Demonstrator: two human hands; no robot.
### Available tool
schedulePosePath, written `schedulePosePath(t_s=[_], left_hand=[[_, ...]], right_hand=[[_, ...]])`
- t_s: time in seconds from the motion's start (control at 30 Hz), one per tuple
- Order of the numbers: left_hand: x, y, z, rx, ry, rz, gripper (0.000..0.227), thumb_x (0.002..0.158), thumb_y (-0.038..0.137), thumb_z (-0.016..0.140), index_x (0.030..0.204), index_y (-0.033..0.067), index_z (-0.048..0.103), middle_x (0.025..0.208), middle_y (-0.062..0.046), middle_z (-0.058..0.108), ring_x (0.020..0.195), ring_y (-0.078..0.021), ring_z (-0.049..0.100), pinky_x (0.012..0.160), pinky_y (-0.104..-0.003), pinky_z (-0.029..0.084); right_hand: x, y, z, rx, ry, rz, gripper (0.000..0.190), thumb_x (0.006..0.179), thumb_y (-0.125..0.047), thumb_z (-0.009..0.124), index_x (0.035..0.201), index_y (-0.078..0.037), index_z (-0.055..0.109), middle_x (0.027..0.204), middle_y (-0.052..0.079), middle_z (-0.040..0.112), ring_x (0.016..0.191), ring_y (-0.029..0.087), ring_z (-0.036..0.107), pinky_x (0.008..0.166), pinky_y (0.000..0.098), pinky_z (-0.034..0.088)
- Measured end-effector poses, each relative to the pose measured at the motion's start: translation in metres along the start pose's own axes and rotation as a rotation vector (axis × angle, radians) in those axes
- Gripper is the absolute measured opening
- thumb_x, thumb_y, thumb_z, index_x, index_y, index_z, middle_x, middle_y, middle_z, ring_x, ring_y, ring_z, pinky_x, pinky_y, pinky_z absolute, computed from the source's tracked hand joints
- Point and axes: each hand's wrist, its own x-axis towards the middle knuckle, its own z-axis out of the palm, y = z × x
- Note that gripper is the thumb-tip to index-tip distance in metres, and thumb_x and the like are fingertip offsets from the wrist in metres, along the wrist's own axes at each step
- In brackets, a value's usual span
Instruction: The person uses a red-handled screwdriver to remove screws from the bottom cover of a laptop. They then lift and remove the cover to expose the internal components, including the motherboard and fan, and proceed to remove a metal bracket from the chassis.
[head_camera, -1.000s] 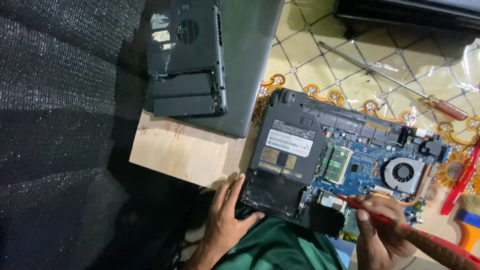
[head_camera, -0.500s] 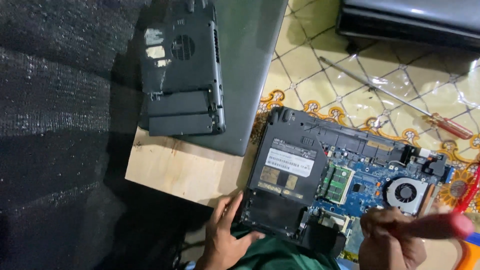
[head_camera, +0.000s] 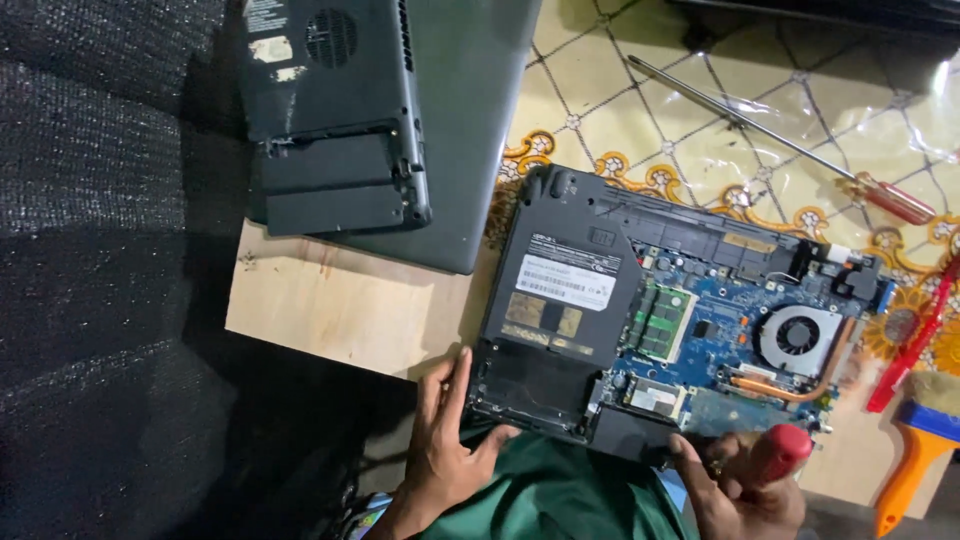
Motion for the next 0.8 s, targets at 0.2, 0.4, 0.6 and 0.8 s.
schedulePosePath(t_s=[0.2,0.4,0.6,0.8], left_hand=[[-0.001,-0.004,0.008,-0.023,0.035,0.002,0.085,0.087,0.057,0.059,0.148,0.0045,0.033,0.128,-0.018,0.046,0.122,-0.0309,0.049,0.101,-0.042,0.046],[-0.001,-0.01,0.014,-0.046,0.096,0.043,0.085,0.086,0.058,0.059,0.147,0.0033,0.036,0.124,-0.018,0.047,0.118,-0.0312,0.052,0.098,-0.041,0.047],[0.0,-0.013,0.015,-0.078,0.096,0.089,0.089,0.083,0.056,0.064,0.147,0.0014,0.035,0.126,-0.019,0.046,0.122,-0.0315,0.049,0.103,-0.042,0.046],[0.004,0.002,0.005,-0.152,0.06,0.013,0.091,0.07,0.02,0.081,0.146,0.0015,0.035,0.13,-0.02,0.045,0.127,-0.0348,0.046,0.105,-0.045,0.043]], right_hand=[[-0.007,-0.038,0.004,-0.194,-0.093,0.032,0.031,0.073,-0.001,0.08,0.103,-0.005,0.071,0.075,0.006,0.062,0.069,0.015,0.061,0.067,0.0259,0.056],[-0.013,-0.036,0.007,-0.028,-0.118,-0.037,0.034,0.073,0.0,0.072,0.06,-0.009,0.042,0.111,0.011,0.07,0.085,0.018,0.065,0.08,0.036,0.058],[-0.013,-0.017,0.008,0.049,-0.057,0.091,0.033,0.074,0.004,0.073,0.066,-0.009,0.044,0.097,0.007,0.064,0.075,0.015,0.055,0.083,0.0361,0.052],[-0.015,-0.015,0.009,0.185,-0.047,0.03,0.025,0.075,0.005,0.074,0.097,-0.004,0.063,0.069,0.001,0.05,0.065,0.01,0.048,0.083,0.0295,0.055]])
